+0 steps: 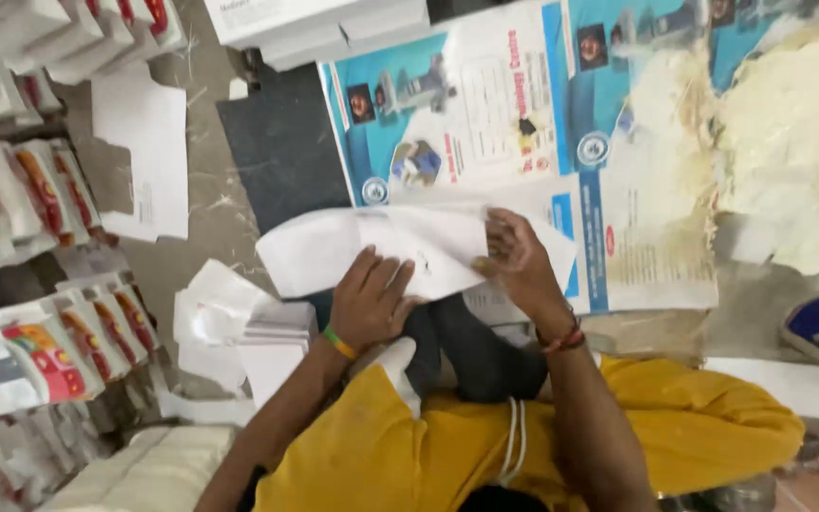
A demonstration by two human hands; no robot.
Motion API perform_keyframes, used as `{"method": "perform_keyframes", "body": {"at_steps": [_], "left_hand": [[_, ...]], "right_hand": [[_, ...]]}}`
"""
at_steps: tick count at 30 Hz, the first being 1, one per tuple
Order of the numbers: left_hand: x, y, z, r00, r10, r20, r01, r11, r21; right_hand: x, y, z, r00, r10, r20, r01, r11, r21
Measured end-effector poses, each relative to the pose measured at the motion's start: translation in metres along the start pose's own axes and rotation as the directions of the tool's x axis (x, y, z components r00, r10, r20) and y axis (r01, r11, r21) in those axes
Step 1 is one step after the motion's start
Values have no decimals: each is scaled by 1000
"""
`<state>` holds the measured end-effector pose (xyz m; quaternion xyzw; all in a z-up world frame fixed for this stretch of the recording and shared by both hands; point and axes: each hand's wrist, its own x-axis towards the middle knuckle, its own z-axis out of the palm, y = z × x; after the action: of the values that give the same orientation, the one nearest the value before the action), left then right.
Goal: The person is manually folding and stacking large white envelopes or paper packets on a floor covered with printed materials and workspace items.
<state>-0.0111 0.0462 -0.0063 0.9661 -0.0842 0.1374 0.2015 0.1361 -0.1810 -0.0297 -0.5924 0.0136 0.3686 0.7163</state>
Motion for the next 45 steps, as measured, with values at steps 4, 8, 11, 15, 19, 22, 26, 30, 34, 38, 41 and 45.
{"method": "perform_keyframes", "body": {"at_steps": [4, 8, 11, 15, 19, 22, 26, 30, 34, 38, 41, 45], "left_hand": [[14, 15, -12, 999, -2, -44, 6, 997, 83], [4, 23, -20, 998, -43, -49, 46, 998, 47], [10, 12, -2, 991, -19, -132, 30, 996, 85], [27, 4, -10, 998, -22, -64, 26, 997, 70], [19, 2, 8, 986, -15, -167, 28, 997, 78], [-14, 28, -10, 997, -52, -61, 55, 998, 38], [18, -1, 6, 982, 0, -187, 7, 999, 34], [15, 15, -17, 989, -61, -136, 57, 998, -30], [24, -5, 10, 975, -25, -219, 28, 1000, 11], [-1, 22, -4, 987, -72, -145, 76, 997, 18], [11, 0, 11, 980, -22, -199, 32, 998, 46], [21, 7, -7, 987, -84, -137, 87, 996, 16]], "right_hand": [[-11, 28, -1, 913, -363, -186, 51, 553, -831], [-27, 23, 11, 967, -238, -92, 171, 872, -459], [-6, 20, 7, 903, -421, -92, 245, 678, -693], [-4, -36, 28, 961, -274, 31, 274, 940, -203], [5, 16, 8, 785, -619, -7, 306, 398, -865], [-41, -4, 29, 974, -224, 37, 227, 954, -194], [5, 10, 17, 908, -383, -171, 190, 739, -646], [-19, -19, 38, 941, -299, -156, 205, 874, -440], [6, 8, 13, 818, -575, 21, 320, 423, -848], [-26, 23, 18, 921, -391, 3, 312, 730, -608], [-1, 2, 19, 897, -441, 1, 322, 653, -685], [-8, 13, 30, 913, -295, -283, 88, 816, -571]]}}
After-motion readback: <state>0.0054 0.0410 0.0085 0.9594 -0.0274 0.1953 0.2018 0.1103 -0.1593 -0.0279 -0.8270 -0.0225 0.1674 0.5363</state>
